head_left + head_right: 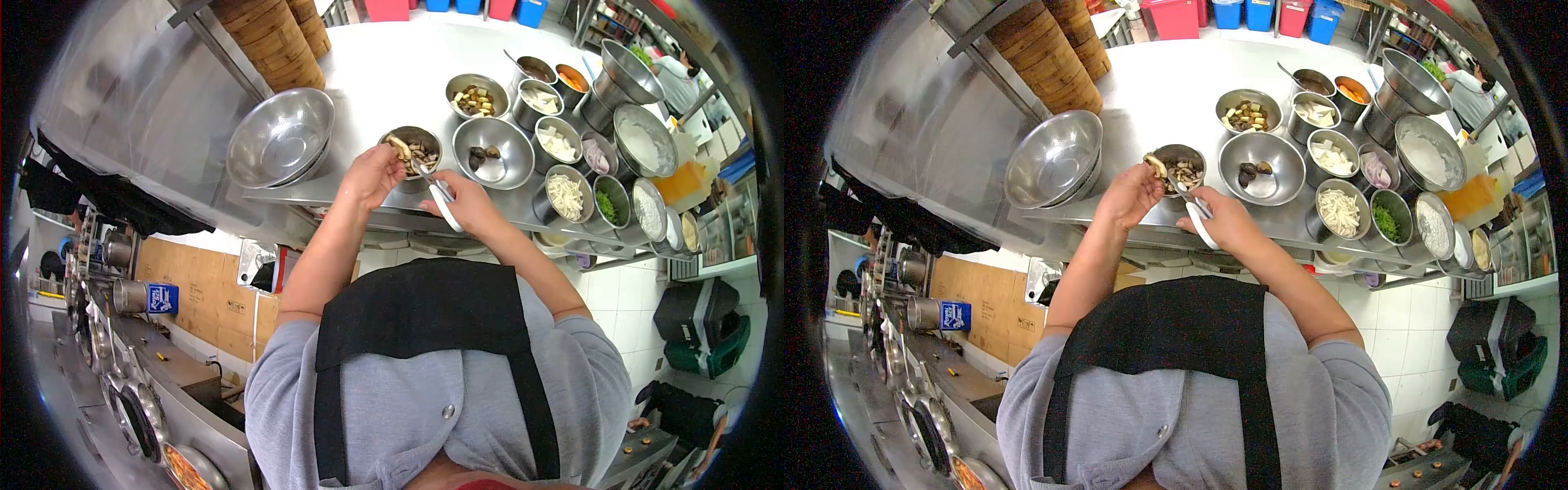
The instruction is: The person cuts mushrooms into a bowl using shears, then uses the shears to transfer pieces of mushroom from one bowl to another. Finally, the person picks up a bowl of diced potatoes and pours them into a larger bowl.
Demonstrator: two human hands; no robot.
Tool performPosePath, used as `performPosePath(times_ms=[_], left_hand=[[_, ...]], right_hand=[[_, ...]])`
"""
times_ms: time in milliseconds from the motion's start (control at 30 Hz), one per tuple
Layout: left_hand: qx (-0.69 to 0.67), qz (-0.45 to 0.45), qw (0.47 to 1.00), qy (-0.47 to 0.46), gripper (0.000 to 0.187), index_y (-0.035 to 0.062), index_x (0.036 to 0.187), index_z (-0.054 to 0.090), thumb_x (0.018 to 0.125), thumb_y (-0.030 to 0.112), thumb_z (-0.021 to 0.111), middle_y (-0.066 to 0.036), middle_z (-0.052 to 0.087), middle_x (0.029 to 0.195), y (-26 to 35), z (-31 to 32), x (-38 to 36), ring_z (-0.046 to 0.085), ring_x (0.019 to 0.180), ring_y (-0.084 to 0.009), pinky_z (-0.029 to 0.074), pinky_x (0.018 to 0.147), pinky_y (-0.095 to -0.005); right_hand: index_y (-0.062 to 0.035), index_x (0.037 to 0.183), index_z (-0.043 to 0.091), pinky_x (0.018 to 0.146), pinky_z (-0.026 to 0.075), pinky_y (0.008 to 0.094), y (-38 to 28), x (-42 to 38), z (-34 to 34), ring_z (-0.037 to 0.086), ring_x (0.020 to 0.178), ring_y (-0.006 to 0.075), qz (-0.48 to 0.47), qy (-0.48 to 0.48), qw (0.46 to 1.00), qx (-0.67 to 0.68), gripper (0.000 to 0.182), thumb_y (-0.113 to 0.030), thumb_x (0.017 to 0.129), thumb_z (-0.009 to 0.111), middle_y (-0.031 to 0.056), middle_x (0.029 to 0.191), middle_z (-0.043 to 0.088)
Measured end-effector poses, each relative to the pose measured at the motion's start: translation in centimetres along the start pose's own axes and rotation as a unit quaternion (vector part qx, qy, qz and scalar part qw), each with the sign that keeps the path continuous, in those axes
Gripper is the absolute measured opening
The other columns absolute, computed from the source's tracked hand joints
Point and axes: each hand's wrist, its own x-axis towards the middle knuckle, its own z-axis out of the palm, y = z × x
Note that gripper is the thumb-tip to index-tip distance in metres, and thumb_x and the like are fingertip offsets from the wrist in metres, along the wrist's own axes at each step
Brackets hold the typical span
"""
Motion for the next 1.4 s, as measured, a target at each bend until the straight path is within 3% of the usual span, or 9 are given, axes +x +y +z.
performPosePath(times_ms=[233,433,633,833,933,1033,1133,1400], left_hand=[[-0.013,0.004,1.0,0.019,0.012,0.0001,0.091,0.054,0.089,0.011,0.049,-0.005,0.057,0.08,0.2,0.0,0.1,0.054,0.067,-0.0123,0.049,0.064,-0.0238],[0.004,0.0,1.0,0.01,0.01,0.0023,0.09,0.053,0.087,0.012,0.051,-0.005,0.056,0.079,0.1,-0.1,0.3,0.054,0.067,-0.0124,0.048,0.063,-0.0251],[0.052,-0.025,0.998,-0.006,0.009,0.0057,0.089,0.054,0.087,0.015,0.053,-0.002,0.057,0.079,-0.5,0.3,0.1,0.053,0.068,-0.0105,0.046,0.06,-0.0229],[0.049,-0.025,0.998,-0.003,0.008,0.0053,0.09,0.054,0.087,0.013,0.055,-0.003,0.058,0.082,-0.6,0.4,0.0,0.054,0.07,-0.0107,0.047,0.062,-0.0226],[0.013,0.005,1.0,0.018,0.009,0.0037,0.091,0.053,0.087,0.011,0.056,-0.004,0.058,0.082,-0.6,0.5,0.1,0.055,0.071,-0.0116,0.048,0.065,-0.0235],[0.0,0.038,0.999,0.026,0.009,0.0018,0.093,0.053,0.09,0.01,0.052,-0.005,0.058,0.084,-0.2,0.2,0.4,0.055,0.074,-0.0126,0.049,0.068,-0.0239],[-0.005,0.052,0.998,0.032,0.01,0.0009,0.094,0.052,0.091,0.01,0.049,-0.006,0.057,0.085,0.2,0.1,0.6,0.055,0.076,-0.013,0.049,0.07,-0.024],[-0.012,0.072,0.996,0.05,0.008,0.0018,0.093,0.052,0.091,0.008,0.048,-0.007,0.057,0.086,-0.2,0.7,0.5,0.054,0.076,-0.0134,0.049,0.069,-0.0246]], right_hand=[[-0.0055,0.116,0.054,0.066,0.046,0.032,0.3,-0.3,-0.4,0.057,0.07,0.0196,0.011,-0.015,0.998,-0.066,0.062,-0.037,0.068,0.078,0.0115,0.078,0.06],[-0.0067,0.116,0.054,0.066,0.046,0.0322,0.2,-0.4,-0.5,0.058,0.071,0.0195,0.021,-0.018,0.998,-0.052,0.062,-0.037,0.068,0.078,0.0116,0.08,0.06],[-0.0046,0.115,0.054,0.061,0.044,0.029,1.0,0.4,-0.2,0.055,0.067,0.0145,-0.023,0.004,0.999,-0.037,0.058,-0.031,0.07,0.078,0.0079,0.075,0.059],[-0.0037,0.114,0.056,0.051,0.037,0.0228,0.1,0.6,-0.5,0.048,0.058,0.0062,0.028,-0.03,0.998,0.047,0.053,-0.027,0.072,0.077,0.0014,0.065,0.054],[-0.0032,0.115,0.055,0.05,0.037,0.0225,0.1,0.8,-0.5,0.047,0.058,0.006,0.03,-0.022,0.999,0.021,0.054,-0.026,0.072,0.077,-0.0002,0.065,0.053],[-0.0027,0.118,0.052,0.053,0.04,0.0239,0.7,0.7,-0.3,0.051,0.062,0.008,0.022,-0.025,0.999,0.011,0.06,-0.029,0.07,0.078,0.003,0.069,0.055],[-0.0036,0.12,0.051,0.074,0.047,0.0336,0.1,0.2,-0.6,0.062,0.081,0.0247,0.035,-0.065,0.997,0.001,0.07,-0.04,0.066,0.078,0.0162,0.09,0.064],[-0.0036,0.123,0.047,0.078,0.048,0.0363,-1.4,-0.3,-1.2,0.062,0.088,0.0304,0.041,-0.067,0.996,-0.046,0.074,-0.039,0.066,0.078,0.0197,0.096,0.063]])
